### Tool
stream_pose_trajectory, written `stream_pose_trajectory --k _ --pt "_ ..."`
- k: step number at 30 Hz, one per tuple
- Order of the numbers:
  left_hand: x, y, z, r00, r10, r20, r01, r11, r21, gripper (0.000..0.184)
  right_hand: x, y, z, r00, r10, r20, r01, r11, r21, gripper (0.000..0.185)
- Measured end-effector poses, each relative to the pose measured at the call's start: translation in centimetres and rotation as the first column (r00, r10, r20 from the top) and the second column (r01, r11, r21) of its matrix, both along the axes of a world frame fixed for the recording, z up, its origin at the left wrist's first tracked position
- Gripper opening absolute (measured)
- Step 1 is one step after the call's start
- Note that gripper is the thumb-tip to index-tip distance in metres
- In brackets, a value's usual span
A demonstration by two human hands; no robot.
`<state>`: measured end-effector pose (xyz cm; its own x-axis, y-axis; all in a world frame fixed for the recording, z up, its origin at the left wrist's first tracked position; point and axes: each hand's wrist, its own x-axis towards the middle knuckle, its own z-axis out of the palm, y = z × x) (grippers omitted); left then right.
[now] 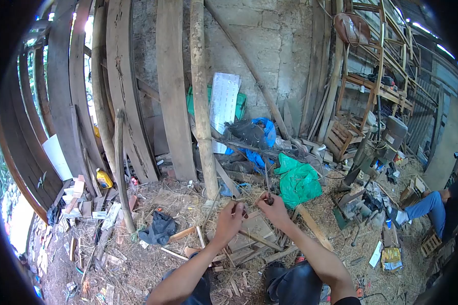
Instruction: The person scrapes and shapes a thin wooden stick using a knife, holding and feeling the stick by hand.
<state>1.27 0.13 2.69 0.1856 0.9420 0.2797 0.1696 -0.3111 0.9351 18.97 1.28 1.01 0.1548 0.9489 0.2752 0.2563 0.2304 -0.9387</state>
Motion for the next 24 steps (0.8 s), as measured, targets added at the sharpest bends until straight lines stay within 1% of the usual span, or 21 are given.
stream_pose_trajectory --k 1,2,3,4,5,6,7,8,9,10,11,12,13,14,16,17,19,21,22,24 --pt "0.1 0.0 -0.3 1.000 0.001 -0.001 -0.001 1.000 -0.003 0.020 -0.2 -0.2 0.3 1.000 0.004 -0.001 -0.004 1.000 0.004 0.023" --pt "0.2 0.0 -0.5 0.999 -0.053 0.002 0.053 0.998 0.013 0.022 0.0 -0.1 0.1 1.000 0.006 -0.002 -0.006 1.000 0.004 0.023" --pt "0.2 0.1 -0.6 0.994 -0.109 0.003 0.109 0.994 0.031 0.024 0.1 0.0 0.0 1.000 -0.020 0.012 0.020 1.000 0.016 0.024" --pt "0.3 0.2 -0.8 0.994 -0.108 0.001 0.108 0.994 0.032 0.024 0.3 0.1 0.0 0.999 -0.047 0.025 0.046 0.999 0.029 0.025" --pt "0.3 0.2 -1.0 0.991 -0.122 0.051 0.121 0.992 0.031 0.025 0.6 0.0 -0.2 0.999 -0.046 0.024 0.045 0.999 0.027 0.025" --pt "0.3 0.1 -1.0 0.986 -0.136 0.100 0.134 0.991 0.029 0.025 0.6 -0.6 0.6 0.941 -0.098 0.323 0.088 0.995 0.045 0.023" --pt "0.2 0.0 -1.0 0.986 -0.137 0.099 0.135 0.991 0.025 0.025 0.6 -1.1 1.2 0.794 -0.143 0.591 0.124 0.990 0.074 0.021" --pt "0.1 0.0 -1.0 0.969 -0.178 0.171 0.201 0.971 -0.131 0.023 0.3 -1.5 1.3 0.794 -0.142 0.590 0.126 0.990 0.069 0.021" --pt "0.1 -0.2 -0.9 0.947 -0.206 0.245 0.272 0.921 -0.279 0.022 -0.2 -1.8 1.4 0.715 -0.132 0.687 0.138 0.989 0.047 0.019" --pt "0.2 -0.4 -0.8 0.948 -0.208 0.242 0.274 0.919 -0.284 0.022 -0.4 -1.9 1.3 0.624 -0.116 0.772 0.151 0.988 0.027 0.017" --pt "0.4 -0.7 -0.8 0.942 -0.198 0.269 0.277 0.914 -0.297 0.021 0.0 -1.8 1.1 0.627 -0.113 0.770 0.153 0.988 0.020 0.017" --pt "0.5 -0.9 -0.9 0.937 -0.186 0.295 0.278 0.910 -0.308 0.021 0.5 -1.4 1.0 0.603 -0.115 0.790 0.153 0.988 0.026 0.015" --pt "0.7 -0.9 -1.0 0.938 -0.183 0.293 0.274 0.910 -0.311 0.021 0.7 -0.9 0.9 0.577 -0.117 0.808 0.151 0.988 0.035 0.014" --pt "1.0 -0.9 -1.3 0.944 -0.155 0.292 0.249 0.913 -0.322 0.021 0.5 -0.6 0.7 0.579 -0.114 0.807 0.148 0.988 0.033 0.014" --pt "1.2 -0.8 -1.8 0.947 -0.123 0.297 0.224 0.915 -0.335 0.021 0.5 -0.2 0.2 0.498 -0.156 0.853 0.285 0.958 0.009 0.017" --pt "1.4 -0.7 -2.0 0.939 -0.102 0.327 0.221 0.910 -0.351 0.020 1.1 0.4 -0.2 0.494 -0.152 0.856 0.285 0.959 0.006 0.017" --pt "1.5 -1.3 -1.7 0.933 -0.084 0.349 0.218 0.904 -0.366 0.019 3.4 1.4 -1.4 0.303 -0.220 0.927 0.451 0.890 0.064 0.022" --pt "0.6 -2.3 -0.4 0.939 -0.119 0.323 0.212 0.940 -0.269 0.021 6.4 0.6 -1.2 0.526 -0.324 0.787 0.605 0.792 -0.078 0.027" --pt "0.3 -1.8 -0.6 0.941 -0.119 0.316 0.209 0.940 -0.268 0.021 6.1 0.5 -1.6 0.531 -0.325 0.783 0.604 0.793 -0.080 0.027" --pt "0.2 -0.9 -1.0 0.959 -0.006 0.283 0.092 0.953 -0.290 0.023 6.0 -0.1 -1.7 0.439 -0.253 0.862 0.597 0.799 -0.070 0.026"
